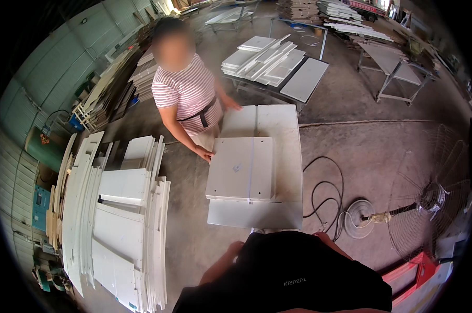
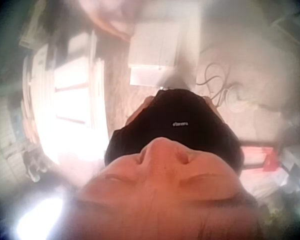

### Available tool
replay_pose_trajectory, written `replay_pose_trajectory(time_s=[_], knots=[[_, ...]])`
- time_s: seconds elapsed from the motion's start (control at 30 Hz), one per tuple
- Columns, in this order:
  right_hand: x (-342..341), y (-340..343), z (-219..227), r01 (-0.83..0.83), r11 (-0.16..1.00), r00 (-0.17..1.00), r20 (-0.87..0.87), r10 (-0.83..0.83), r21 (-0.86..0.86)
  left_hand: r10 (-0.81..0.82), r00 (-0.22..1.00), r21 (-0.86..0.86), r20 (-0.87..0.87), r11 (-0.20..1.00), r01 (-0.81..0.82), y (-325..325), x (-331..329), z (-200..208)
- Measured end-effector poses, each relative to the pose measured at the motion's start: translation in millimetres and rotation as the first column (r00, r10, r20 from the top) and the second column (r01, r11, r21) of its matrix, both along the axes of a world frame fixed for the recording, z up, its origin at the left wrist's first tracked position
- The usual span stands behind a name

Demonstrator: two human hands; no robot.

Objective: The person assembles white cabinet components in a workshop, working alongside a coworker. They pick up white panels and long white strips, aligning the strips into grooves on the panels and stacking the assembled units. The process involves repeated handling of panels and strips to build up a stack of finished components.

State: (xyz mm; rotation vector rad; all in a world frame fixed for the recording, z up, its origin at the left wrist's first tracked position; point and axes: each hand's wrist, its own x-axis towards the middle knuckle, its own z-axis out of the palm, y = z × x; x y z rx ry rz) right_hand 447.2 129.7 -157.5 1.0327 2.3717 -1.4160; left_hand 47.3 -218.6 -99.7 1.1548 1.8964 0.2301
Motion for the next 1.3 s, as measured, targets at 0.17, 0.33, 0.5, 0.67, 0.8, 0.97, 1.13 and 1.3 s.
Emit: replay_pose_trajectory(time_s=[0.17,0.33,0.5,0.67,0.8,0.97,1.13,1.3], knots=[[24,2,-9,-0.16,0.975,0.985,-0.046,0.169,0.153,0.114,0.971,0.088,0.211,0.987,-0.135,11,3,-27],[-3,12,20,0.11,0.961,0.989,0.121,-0.081,-0.254,0.164,0.985,0.196,0.058,0.966,-0.172,32,3,-22],[16,6,25,0.061,0.997,0.96,0.275,-0.049,-0.035,0.177,0.983,0.358,-0.041,0.922,-0.151,58,-1,-16],[16,-19,40,0.129,0.992,0.921,0.368,-0.125,0.015,0.16,0.969,0.474,-0.187,0.879,-0.054,47,-19,-17],[27,-31,29,0.206,0.978,0.926,0.332,-0.181,-0.041,0.088,0.95,0.097,-0.299,0.993,-0.061,90,-14,23],[29,-34,23,0.241,0.968,0.937,0.278,-0.213,-0.07,-0.049,0.969,0.067,-0.242,0.995,0.067,93,-14,48],[54,-31,-8,0.176,0.983,0.961,0.209,-0.183,0.052,-0.245,0.949,-0.087,-0.199,0.969,0.232,118,-16,49],[22,-28,54,0.022,0.987,0.986,0.158,-0.047,0.159,-0.224,0.96,-0.208,-0.168,0.96,0.188,111,-31,18]])
